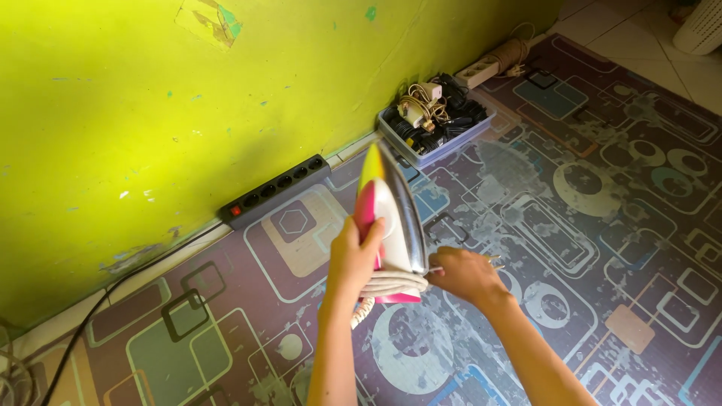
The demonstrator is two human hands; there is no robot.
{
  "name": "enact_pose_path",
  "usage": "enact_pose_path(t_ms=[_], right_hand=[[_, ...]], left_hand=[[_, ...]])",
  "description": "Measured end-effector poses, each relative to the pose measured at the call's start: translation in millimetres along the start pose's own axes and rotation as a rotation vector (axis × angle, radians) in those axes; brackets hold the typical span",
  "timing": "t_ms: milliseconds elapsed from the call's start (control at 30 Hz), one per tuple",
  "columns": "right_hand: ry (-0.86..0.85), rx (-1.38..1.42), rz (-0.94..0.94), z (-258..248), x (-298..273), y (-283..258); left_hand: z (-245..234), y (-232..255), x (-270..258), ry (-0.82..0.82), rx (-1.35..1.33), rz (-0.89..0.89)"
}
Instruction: Organizing a charging cable and wrapping the power cord around an iron.
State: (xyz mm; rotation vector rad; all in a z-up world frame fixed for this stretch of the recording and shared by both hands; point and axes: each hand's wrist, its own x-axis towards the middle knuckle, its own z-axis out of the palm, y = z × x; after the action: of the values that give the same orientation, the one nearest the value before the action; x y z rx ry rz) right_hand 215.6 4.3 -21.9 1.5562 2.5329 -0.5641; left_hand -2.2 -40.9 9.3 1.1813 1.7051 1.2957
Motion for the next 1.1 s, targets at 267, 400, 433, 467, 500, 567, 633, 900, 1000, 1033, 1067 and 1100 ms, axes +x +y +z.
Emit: enact_pose_path(t_ms=[267, 400, 433, 467, 500, 567, 633, 900, 1000, 1033, 1067, 1100], right_hand=[[-0.083, 0.191, 0.238, -41, -8, -14], [-0.091, 0.272, 0.106, -28, 0, 2], [-0.09, 0.276, 0.113, -34, -3, 1], [-0.154, 0.313, 0.092, -39, -7, 0], [-0.217, 0.35, 0.072, -45, -10, -1], [-0.288, 0.489, 0.082, -57, -20, 4], [-0.358, 0.623, 0.092, -65, -26, 9], [-0.329, 1.406, -0.142, -59, -33, 10], [-0.333, 1.5, -0.203, -55, -34, 7], [-0.329, 1.504, -0.199, -55, -35, 6], [-0.338, 1.5, -0.211, -55, -37, 6], [-0.346, 1.493, -0.225, -56, -38, 5]], left_hand=[[14, 38, -9, 0.118, 0.153, -0.023], [24, 32, -9, 0.173, 0.382, 0.131], [24, 35, -10, 0.166, 0.382, 0.133], [25, 37, -11, 0.147, 0.404, 0.137], [26, 40, -12, 0.128, 0.425, 0.14], [29, 39, -13, 0.129, 0.428, 0.147], [31, 36, -11, 0.132, 0.425, 0.152], [25, 36, -9, 0.134, 0.416, 0.111], [23, 26, -6, 0.106, 0.396, 0.117], [22, 28, -6, 0.1, 0.396, 0.118], [21, 30, -7, 0.083, 0.267, 0.03], [20, 32, -7, 0.067, 0.136, -0.058]])
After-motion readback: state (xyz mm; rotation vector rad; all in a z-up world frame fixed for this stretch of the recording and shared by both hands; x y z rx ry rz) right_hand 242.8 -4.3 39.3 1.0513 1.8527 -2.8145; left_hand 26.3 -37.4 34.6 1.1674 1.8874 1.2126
